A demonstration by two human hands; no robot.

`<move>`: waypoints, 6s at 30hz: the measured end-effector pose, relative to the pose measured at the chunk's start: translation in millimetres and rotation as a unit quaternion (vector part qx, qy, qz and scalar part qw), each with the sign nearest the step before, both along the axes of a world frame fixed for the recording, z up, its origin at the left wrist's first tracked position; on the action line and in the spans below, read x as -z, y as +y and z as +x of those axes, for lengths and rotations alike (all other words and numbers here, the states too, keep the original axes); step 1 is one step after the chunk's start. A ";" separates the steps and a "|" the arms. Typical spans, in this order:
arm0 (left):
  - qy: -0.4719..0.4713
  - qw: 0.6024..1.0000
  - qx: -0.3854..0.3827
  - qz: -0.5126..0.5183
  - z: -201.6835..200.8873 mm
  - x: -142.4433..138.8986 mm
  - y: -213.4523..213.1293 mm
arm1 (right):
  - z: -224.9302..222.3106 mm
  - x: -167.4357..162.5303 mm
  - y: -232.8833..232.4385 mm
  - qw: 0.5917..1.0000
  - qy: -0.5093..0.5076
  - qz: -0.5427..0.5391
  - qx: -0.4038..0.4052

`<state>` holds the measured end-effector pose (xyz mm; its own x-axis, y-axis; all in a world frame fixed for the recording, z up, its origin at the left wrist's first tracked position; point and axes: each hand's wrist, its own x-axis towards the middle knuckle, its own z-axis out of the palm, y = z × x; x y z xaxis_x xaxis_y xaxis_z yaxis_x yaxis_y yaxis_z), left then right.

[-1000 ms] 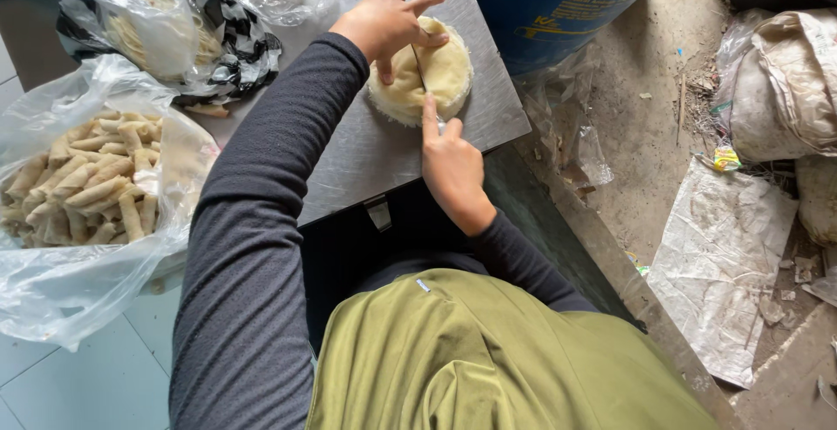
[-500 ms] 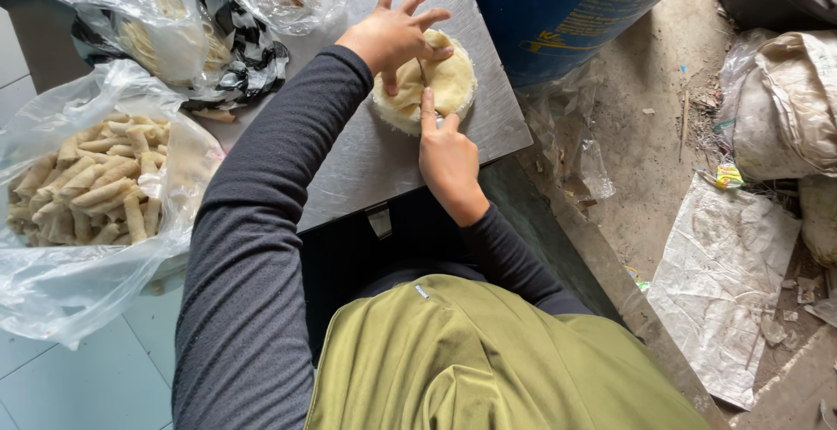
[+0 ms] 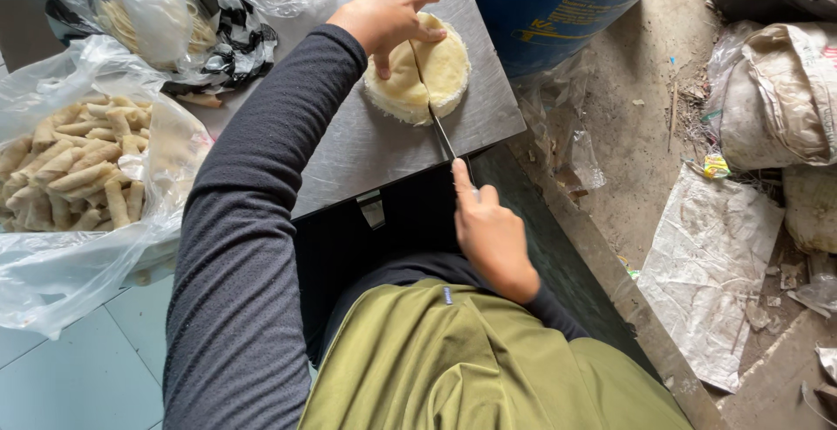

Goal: The person peels a thin outer layer off round foam discs by hand, tearing the layer away and setting pieces aside on the metal table. After peeling, the person uses a knife to cut a foam disc into smaller pieces and moves the cut pieces aside.

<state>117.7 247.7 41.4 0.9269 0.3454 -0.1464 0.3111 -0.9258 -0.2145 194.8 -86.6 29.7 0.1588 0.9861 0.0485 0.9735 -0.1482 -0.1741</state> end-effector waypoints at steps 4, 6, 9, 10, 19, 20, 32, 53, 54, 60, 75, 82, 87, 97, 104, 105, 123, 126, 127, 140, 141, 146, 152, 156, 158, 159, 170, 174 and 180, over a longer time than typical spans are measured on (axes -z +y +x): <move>0.015 0.991 -0.072 -0.114 -0.1 -4.0 0.9 | 40.9 -59.1 -36.6 0.994 0.101 -0.047 0.022; -0.037 0.976 -0.120 -0.178 -5.0 -6.0 3.9 | 48.0 -77.4 -41.5 0.991 0.129 0.016 0.044; -0.155 0.946 -0.200 -0.204 -17.4 5.6 -7.0 | 42.4 -75.1 -19.3 0.972 0.194 0.135 0.024; -0.195 0.934 -0.242 -0.176 -18.3 17.1 -22.0 | 37.3 -67.1 -2.2 0.959 0.218 0.179 0.006; -0.278 0.894 -0.328 -0.122 -23.3 63.0 -76.8 | 5.9 7.4 111.6 0.983 0.145 0.108 0.016; -0.283 0.897 -0.321 -0.111 -24.1 64.2 -75.9 | 5.2 11.1 113.5 0.985 0.139 0.102 0.020; -0.261 0.905 -0.315 -0.113 -22.3 69.8 -75.0 | -5.7 33.3 152.0 0.997 0.028 0.071 0.028; -0.312 0.754 -0.534 -0.222 -41.9 50.5 -79.8 | 47.9 -60.0 -20.9 0.984 0.168 -0.034 -0.038; -0.310 0.754 -0.535 -0.223 -42.2 49.7 -79.5 | 56.6 -65.8 -23.3 0.974 0.216 0.000 -0.072; -0.350 0.727 -0.541 -0.238 -26.5 55.1 -72.8 | 83.2 -68.0 -23.0 0.881 0.457 0.105 -0.059; -0.434 0.665 -0.472 -0.383 -50.1 48.5 -56.9 | 53.3 -31.7 76.3 0.726 0.671 0.148 0.009; -0.468 0.602 -0.459 -0.455 -66.6 47.8 -58.5 | 42.4 -2.2 201.7 0.719 0.680 0.125 -0.065; -0.456 0.598 -0.449 -0.483 -82.8 48.9 -54.9 | 32.8 17.2 227.3 0.767 0.624 0.131 -0.066; -0.335 0.646 -0.362 -0.583 -151.4 46.3 -55.6 | 22.1 -3.8 177.4 0.758 0.641 0.060 -0.106; -0.181 0.711 -0.293 -0.613 -155.8 41.5 -42.4 | 11.7 -3.2 162.1 0.766 0.633 0.020 -0.113; -0.202 0.715 -0.307 -0.595 -155.8 43.4 -43.1 | 12.0 -1.7 159.0 0.770 0.627 0.018 -0.115; -0.432 0.735 -0.467 -0.233 -167.5 50.7 -143.1 | -28.6 -4.1 69.1 0.956 0.229 0.073 -0.169; -0.426 0.729 -0.487 -0.225 -168.1 34.7 -153.9 | -35.6 -2.7 68.6 0.963 0.200 0.068 -0.167; -0.422 0.726 -0.499 -0.214 -169.1 28.8 -156.7 | -36.1 -2.4 68.6 0.963 0.193 0.075 -0.174; -0.190 0.930 -0.302 -0.090 -152.5 20.5 -116.7 | -43.0 -5.9 71.1 0.974 0.088 0.074 -0.194; -0.193 0.926 -0.306 -0.103 -152.0 23.1 -114.9 | -42.8 -5.8 70.7 0.974 0.085 0.076 -0.196; -0.195 0.921 -0.307 -0.142 -157.8 31.0 -110.7 | -52.9 -0.1 75.0 0.977 0.049 0.070 -0.197; -0.203 0.923 -0.291 -0.149 -158.9 35.8 -106.3 | -70.7 7.0 104.3 0.974 0.025 0.078 -0.212; -0.213 0.936 -0.273 -0.067 -153.5 35.7 -105.4 | -75.5 12.7 109.6 0.970 0.004 0.103 -0.218; -0.159 0.932 -0.312 -0.096 -152.4 32.1 -104.6 | -68.1 12.2 100.7 0.970 0.027 0.104 -0.219; -0.158 0.934 -0.308 -0.088 -152.1 30.1 -105.1 | -63.1 11.3 94.0 0.970 0.037 0.103 -0.218; -0.186 0.936 -0.282 -0.097 -153.7 37.3 -101.9 | -71.5 23.2 120.1 0.970 0.015 0.099 -0.221; -0.227 0.928 -0.286 -0.074 -155.4 36.0 -100.5 | -66.8 25.3 111.4 0.966 0.034 0.114 -0.228; -0.180 0.918 -0.316 -0.159 -158.1 24.9 -103.3 | -49.3 21.6 66.2 0.974 0.047 0.092 -0.202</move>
